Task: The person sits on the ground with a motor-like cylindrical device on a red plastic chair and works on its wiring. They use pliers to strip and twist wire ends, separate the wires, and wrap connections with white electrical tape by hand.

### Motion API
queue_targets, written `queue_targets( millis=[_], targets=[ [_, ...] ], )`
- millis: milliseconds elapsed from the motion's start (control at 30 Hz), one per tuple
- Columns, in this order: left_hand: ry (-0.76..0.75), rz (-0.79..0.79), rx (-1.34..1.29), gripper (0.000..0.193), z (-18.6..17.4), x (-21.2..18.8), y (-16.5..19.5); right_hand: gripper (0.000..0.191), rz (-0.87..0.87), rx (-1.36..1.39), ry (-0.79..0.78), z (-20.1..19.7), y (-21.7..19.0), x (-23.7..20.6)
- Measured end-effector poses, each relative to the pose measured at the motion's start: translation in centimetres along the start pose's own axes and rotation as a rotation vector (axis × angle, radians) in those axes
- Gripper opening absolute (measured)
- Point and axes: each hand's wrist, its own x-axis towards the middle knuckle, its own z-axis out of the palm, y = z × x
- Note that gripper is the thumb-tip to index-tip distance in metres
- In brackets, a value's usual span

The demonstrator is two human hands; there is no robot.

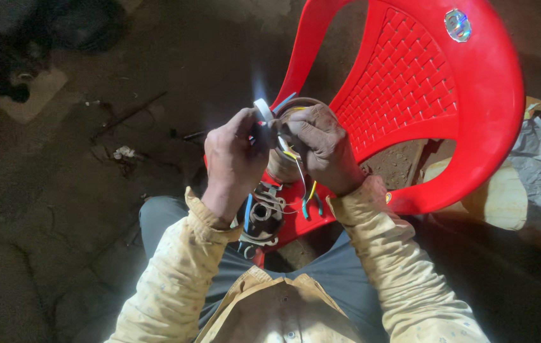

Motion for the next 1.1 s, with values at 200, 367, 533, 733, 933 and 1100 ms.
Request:
queue_targets(
  millis=[200, 367, 533, 733, 933, 1100],
  targets=[
    [-0.085, -0.295, -0.255, 0.021, -0.1, 1.2, -0.7, 0.030, -0.063, -0.069, 0.040, 0.6, 1.1, -1.0],
    [-0.018, -0.083, -0.190, 0.025, -0.8, 1.4, -0.4, 0.036, -0.078, -0.011, 0.013, 0.4, 1.4, -1.1],
    [-0.317, 0.130, -0.259, 0.063, -2.6, -0.1, -0.2, 0.040, 0.011, 0.011, 0.000, -0.4, 0.9, -0.5],
    [-0.027, 0.049, -0.112, 0.013, -0.1, -0.4, -0.4, 0.033, -0.078, -0.041, 0.004, -0.3, 0.4, 0.0],
    [-0.079, -0.288, -0.279, 0.021, 0.4, 0.8, -1.1, 0.030, -0.090, -0.101, 0.035, 0.4, 0.6, -1.0],
    [-0.030, -0.063, -0.373, 0.021, -0.6, 1.1, -0.5, 0.035, -0.026, -0.146, -0.026, 0.1, 0.2, -0.6]
  ],
)
